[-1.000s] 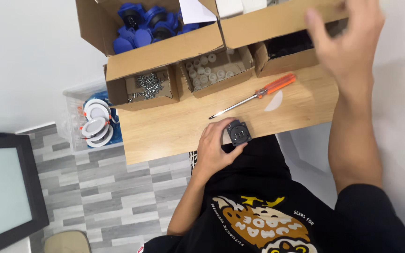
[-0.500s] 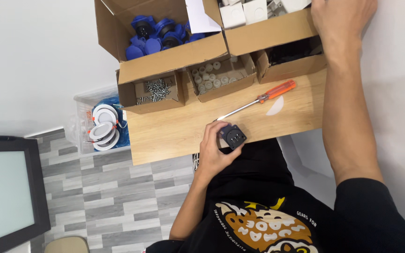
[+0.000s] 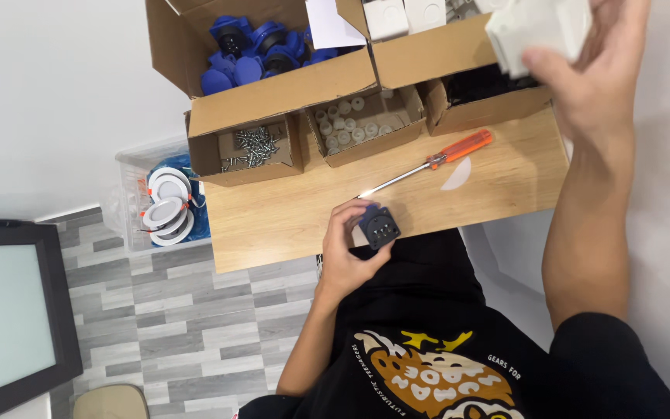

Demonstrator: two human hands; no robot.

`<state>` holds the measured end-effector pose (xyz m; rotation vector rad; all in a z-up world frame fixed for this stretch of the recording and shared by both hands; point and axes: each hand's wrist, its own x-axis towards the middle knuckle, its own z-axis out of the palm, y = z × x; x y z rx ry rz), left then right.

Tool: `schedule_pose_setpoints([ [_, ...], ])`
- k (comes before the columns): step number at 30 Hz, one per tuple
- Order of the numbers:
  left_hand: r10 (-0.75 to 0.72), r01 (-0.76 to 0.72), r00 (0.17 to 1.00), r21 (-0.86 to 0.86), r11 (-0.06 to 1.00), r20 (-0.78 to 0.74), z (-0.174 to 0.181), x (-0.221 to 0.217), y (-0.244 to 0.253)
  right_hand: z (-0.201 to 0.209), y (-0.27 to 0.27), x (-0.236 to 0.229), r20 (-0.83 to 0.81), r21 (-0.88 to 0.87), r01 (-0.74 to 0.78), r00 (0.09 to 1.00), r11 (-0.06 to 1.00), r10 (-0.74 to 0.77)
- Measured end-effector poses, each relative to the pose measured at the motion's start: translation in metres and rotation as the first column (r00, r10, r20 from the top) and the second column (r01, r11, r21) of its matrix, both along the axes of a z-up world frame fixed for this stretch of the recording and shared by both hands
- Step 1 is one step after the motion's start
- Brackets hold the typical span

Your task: The person assembles a blue electrical junction box by attaching a white plastic cover and securing it with screws. They use a screwdriver to tighten the screws into the box, handling the components and tools on a wooden table.

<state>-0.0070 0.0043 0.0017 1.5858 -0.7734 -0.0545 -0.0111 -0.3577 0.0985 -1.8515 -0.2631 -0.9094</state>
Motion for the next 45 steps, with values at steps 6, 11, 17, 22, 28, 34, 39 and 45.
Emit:
schedule_pose_setpoints([
  [6, -0.054, 0.019, 0.975, -0.162, 0.987, -0.217, 0.001, -0.004, 0.012, -0.052, 0.019, -0.043, -0.303, 0.274, 0.027, 0.951, 0.961, 0.060],
  [11, -0.069, 0.038, 0.982, -0.174, 0.984, -0.175, 0.007, 0.000, 0.028, -0.064, 0.071, -0.059, -0.410, 0.139, -0.042, 0.907, 0.989, 0.096],
  [17, -0.066, -0.002, 0.971, -0.284, 0.959, -0.231, -0.025, 0.007, 0.041, -0.094, 0.124, -0.063, -0.316, -0.112, 0.067, 0.943, 0.991, -0.100],
  [22, -0.059, -0.004, 0.975, -0.283, 0.959, -0.213, -0.018, 0.003, 0.037, -0.110, 0.159, -0.060, -0.158, -0.187, 0.176, 0.966, 0.966, -0.207],
  [28, -0.067, 0.009, 0.982, -0.311, 0.950, -0.176, -0.018, 0.001, 0.029, -0.117, 0.179, -0.055, -0.019, -0.271, 0.274, 0.957, 0.923, -0.290],
  [34, -0.017, 0.011, 0.999, -0.203, 0.979, -0.027, 0.017, 0.006, 0.006, -0.143, 0.180, -0.058, 0.007, -0.302, 0.313, 0.945, 0.901, -0.326],
  [39, 0.005, 0.004, 0.994, -0.085, 0.996, 0.107, 0.022, 0.013, -0.009, -0.154, 0.179, -0.060, -0.014, -0.302, 0.318, 0.941, 0.899, -0.338],
  [45, -0.023, 0.023, 0.988, 0.001, 1.000, 0.151, 0.017, 0.015, -0.017, -0.131, 0.182, -0.057, 0.017, -0.309, 0.312, 0.946, 0.898, -0.323],
])
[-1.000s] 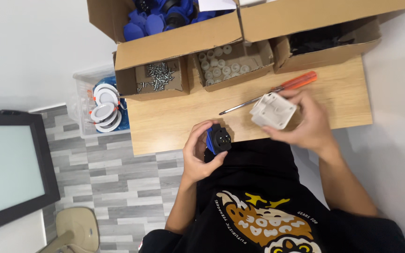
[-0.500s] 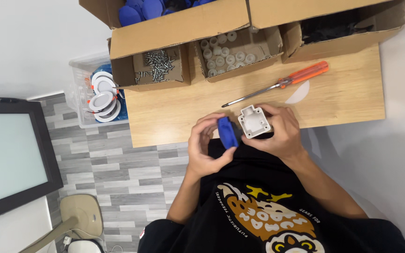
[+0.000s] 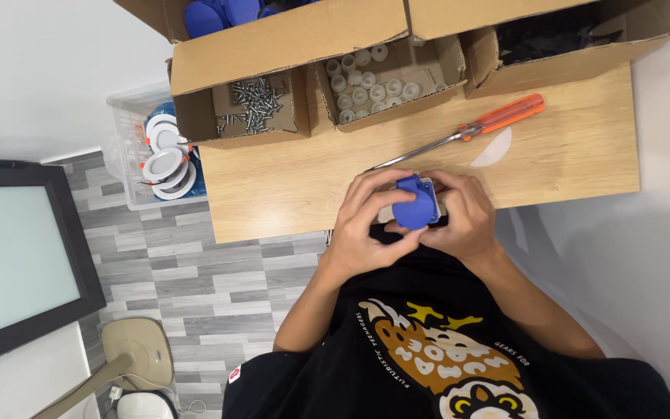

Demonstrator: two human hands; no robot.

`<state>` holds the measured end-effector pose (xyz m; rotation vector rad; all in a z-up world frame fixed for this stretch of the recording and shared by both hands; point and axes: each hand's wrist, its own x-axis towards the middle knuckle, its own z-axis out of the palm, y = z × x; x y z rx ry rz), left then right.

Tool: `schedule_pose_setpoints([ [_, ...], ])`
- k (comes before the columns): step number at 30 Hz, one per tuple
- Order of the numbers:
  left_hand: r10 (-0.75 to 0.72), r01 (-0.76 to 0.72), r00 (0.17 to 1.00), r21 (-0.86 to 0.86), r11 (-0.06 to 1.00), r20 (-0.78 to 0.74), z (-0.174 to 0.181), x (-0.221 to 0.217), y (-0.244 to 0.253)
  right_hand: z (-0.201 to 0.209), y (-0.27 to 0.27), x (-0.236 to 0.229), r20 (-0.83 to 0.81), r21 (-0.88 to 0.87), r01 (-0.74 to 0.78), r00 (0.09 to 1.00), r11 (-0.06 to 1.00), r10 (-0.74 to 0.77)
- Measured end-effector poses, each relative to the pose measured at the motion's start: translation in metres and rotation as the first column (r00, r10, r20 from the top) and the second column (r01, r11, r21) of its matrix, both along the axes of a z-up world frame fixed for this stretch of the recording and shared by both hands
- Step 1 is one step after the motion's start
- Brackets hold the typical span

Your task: The person assembles a blue electrical junction box by attaching a white plastic cover and securing it with screws. They use a screwdriver to tighten the screws into the box, handling the components and tools on a wooden table.

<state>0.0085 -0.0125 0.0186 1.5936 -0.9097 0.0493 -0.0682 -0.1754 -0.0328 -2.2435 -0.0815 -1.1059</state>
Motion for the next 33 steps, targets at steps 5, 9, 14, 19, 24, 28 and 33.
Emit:
schedule_pose_setpoints([
  [5, 0.015, -0.015, 1.000, 0.037, 0.999, -0.001, -0.006, -0.001, -0.002, 0.002, -0.001, 0.000, -0.006, 0.001, -0.002, 1.000, 1.000, 0.002],
  [9, 0.005, -0.005, 1.000, 0.053, 0.999, 0.015, -0.006, 0.002, -0.002, 0.003, -0.001, 0.001, 0.001, -0.008, -0.007, 1.000, 1.000, 0.007],
  [14, -0.031, 0.030, 0.999, 0.066, 0.997, 0.009, -0.010, 0.004, -0.002, 0.002, -0.003, 0.001, -0.011, -0.026, -0.018, 1.000, 0.999, 0.018],
  [19, -0.041, 0.033, 0.996, 0.110, 0.993, 0.074, -0.009, 0.005, -0.005, -0.001, -0.003, -0.001, -0.021, -0.021, -0.016, 1.000, 1.000, 0.015],
  [24, -0.042, 0.019, 0.987, 0.150, 0.989, 0.152, -0.014, 0.007, -0.008, -0.025, -0.006, -0.005, -0.017, -0.032, -0.006, 1.000, 0.999, 0.006],
  [28, -0.049, 0.028, 0.991, 0.159, 0.987, 0.127, -0.020, 0.008, -0.007, -0.022, -0.007, -0.002, -0.017, -0.041, -0.011, 1.000, 0.999, 0.010],
  [33, -0.061, 0.047, 0.995, 0.171, 0.984, 0.077, -0.021, 0.007, -0.007, -0.021, -0.007, -0.003, -0.040, -0.041, -0.028, 0.999, 0.999, 0.026],
])
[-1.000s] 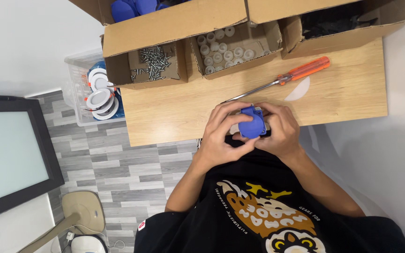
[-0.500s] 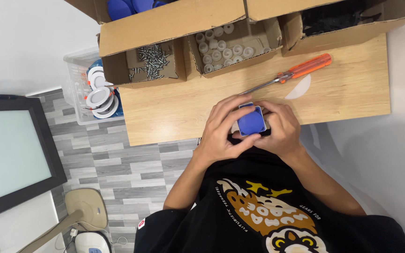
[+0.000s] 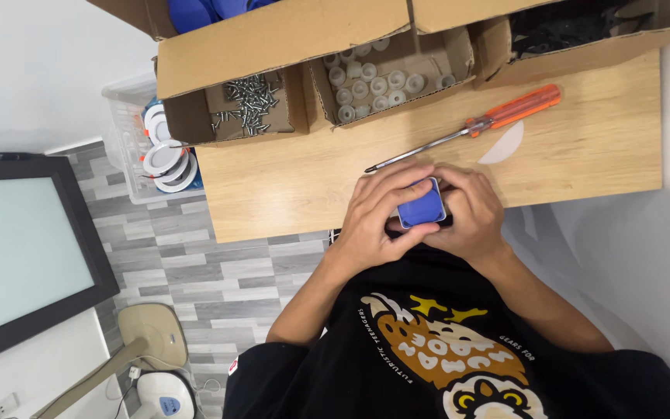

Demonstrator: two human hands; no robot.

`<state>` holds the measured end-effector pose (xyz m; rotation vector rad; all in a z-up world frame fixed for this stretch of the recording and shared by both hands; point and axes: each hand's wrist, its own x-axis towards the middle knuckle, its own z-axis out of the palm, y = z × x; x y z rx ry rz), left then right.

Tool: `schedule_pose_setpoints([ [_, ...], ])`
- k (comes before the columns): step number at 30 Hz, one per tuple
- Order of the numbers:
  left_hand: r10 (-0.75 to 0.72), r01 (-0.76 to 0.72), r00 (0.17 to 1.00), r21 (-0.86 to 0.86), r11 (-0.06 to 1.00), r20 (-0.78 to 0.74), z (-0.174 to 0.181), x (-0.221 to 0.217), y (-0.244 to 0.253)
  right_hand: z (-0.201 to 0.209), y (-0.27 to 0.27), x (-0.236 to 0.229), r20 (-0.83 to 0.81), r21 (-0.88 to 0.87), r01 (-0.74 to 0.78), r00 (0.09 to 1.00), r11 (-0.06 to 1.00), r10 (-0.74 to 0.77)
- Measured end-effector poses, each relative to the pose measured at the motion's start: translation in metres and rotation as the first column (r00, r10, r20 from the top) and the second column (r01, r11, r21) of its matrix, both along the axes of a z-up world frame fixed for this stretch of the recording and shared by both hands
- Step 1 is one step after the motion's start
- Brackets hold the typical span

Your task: The person assembles a blue electrical junction box by attaching a white plastic cover and securing it with screws. They use a screwdriver to tighten the screws into the box, handling the components and tools on a wooden table.

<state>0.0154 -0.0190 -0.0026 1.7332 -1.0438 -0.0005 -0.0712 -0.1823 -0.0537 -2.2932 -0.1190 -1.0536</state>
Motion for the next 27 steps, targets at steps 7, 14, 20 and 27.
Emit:
schedule_pose_setpoints([
  [7, 0.004, -0.004, 0.999, -0.004, 1.000, -0.039, 0.002, -0.005, 0.002, 0.034, -0.015, -0.006, -0.219, 0.078, -0.088, 0.970, 0.993, 0.103],
  [14, -0.081, 0.092, 0.993, 0.127, 0.988, -0.089, 0.013, -0.008, 0.012, 0.156, -0.070, 0.018, -0.755, 0.293, -0.204, 0.550, 0.934, 0.356],
  [20, -0.080, 0.092, 0.990, 0.105, 0.990, -0.118, 0.019, -0.012, 0.011, 0.183, -0.051, 0.084, -0.569, 0.013, -0.472, 0.722, 0.882, 0.394],
  [27, -0.064, 0.077, 0.989, 0.097, 0.992, -0.132, 0.011, -0.016, 0.012, 0.187, -0.029, 0.158, -0.899, -0.037, -0.419, 0.410, 0.907, 0.153],
])
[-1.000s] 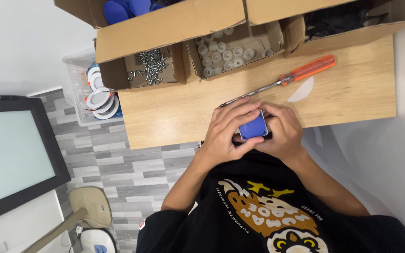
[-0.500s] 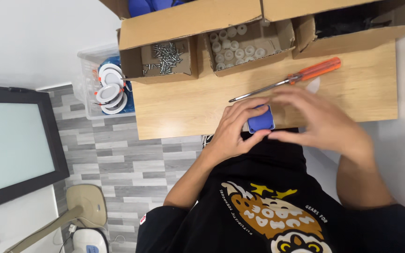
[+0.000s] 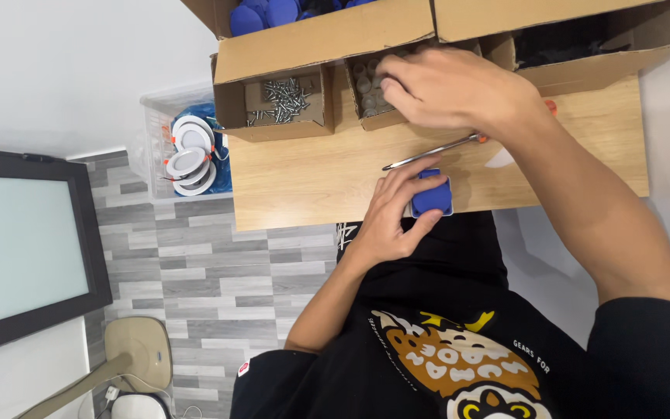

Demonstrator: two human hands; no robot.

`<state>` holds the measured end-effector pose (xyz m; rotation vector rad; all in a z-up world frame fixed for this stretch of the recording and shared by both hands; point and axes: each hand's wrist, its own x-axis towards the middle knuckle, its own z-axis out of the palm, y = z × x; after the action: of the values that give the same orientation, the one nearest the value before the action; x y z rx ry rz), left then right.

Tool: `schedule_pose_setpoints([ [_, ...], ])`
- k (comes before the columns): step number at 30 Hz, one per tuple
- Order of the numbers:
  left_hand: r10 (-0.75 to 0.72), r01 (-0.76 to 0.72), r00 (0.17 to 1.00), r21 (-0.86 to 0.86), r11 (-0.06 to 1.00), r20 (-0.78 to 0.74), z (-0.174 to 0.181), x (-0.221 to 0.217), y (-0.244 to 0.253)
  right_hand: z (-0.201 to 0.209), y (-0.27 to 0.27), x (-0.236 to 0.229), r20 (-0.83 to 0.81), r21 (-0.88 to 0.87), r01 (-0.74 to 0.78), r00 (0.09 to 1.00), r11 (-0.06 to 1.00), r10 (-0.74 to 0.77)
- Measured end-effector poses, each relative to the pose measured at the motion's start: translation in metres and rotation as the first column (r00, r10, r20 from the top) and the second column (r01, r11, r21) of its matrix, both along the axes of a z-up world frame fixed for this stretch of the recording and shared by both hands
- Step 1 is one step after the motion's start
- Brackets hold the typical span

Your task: The person assembles a blue electrical junction box by attaching a white plastic cover and securing it with screws. They use a screwdriver to tighten the screws into the box, handling the components and tools on a wooden table.

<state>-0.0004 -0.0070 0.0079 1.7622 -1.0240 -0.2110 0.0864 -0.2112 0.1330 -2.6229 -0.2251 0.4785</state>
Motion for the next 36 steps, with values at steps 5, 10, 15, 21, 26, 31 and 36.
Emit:
schedule_pose_setpoints([
  [5, 0.001, -0.002, 0.999, -0.035, 0.999, -0.040, -0.002, 0.001, 0.002, 0.000, 0.007, 0.019, -0.179, -0.118, 0.034, 0.982, 0.992, -0.055],
  [10, -0.024, 0.005, 0.982, -0.099, 0.995, -0.185, -0.001, 0.001, 0.006, 0.015, 0.021, 0.024, -0.298, -0.116, 0.087, 0.947, 0.989, -0.119],
  [15, 0.009, -0.041, 0.982, -0.172, 0.984, -0.187, -0.002, 0.001, 0.006, -0.001, 0.019, 0.030, -0.234, -0.115, 0.070, 0.968, 0.991, -0.095],
  [21, 0.061, -0.096, 0.988, -0.250, 0.963, -0.144, -0.007, -0.003, 0.003, 0.001, 0.021, 0.029, -0.284, -0.170, 0.107, 0.946, 0.980, -0.153],
  [26, 0.132, -0.125, 0.991, -0.242, 0.962, 0.010, -0.017, -0.004, 0.000, -0.001, 0.015, 0.017, -0.136, -0.153, 0.110, 0.982, 0.982, -0.132],
  [31, 0.210, -0.162, 0.965, -0.272, 0.949, 0.159, -0.028, -0.006, -0.001, -0.004, -0.008, -0.021, 0.138, 0.143, 0.050, 0.988, 0.988, -0.070],
  [36, 0.329, -0.227, 0.887, -0.315, 0.921, 0.323, -0.044, -0.009, -0.005, -0.023, -0.030, -0.083, 0.673, 0.252, -0.140, 0.736, 0.958, -0.070],
])
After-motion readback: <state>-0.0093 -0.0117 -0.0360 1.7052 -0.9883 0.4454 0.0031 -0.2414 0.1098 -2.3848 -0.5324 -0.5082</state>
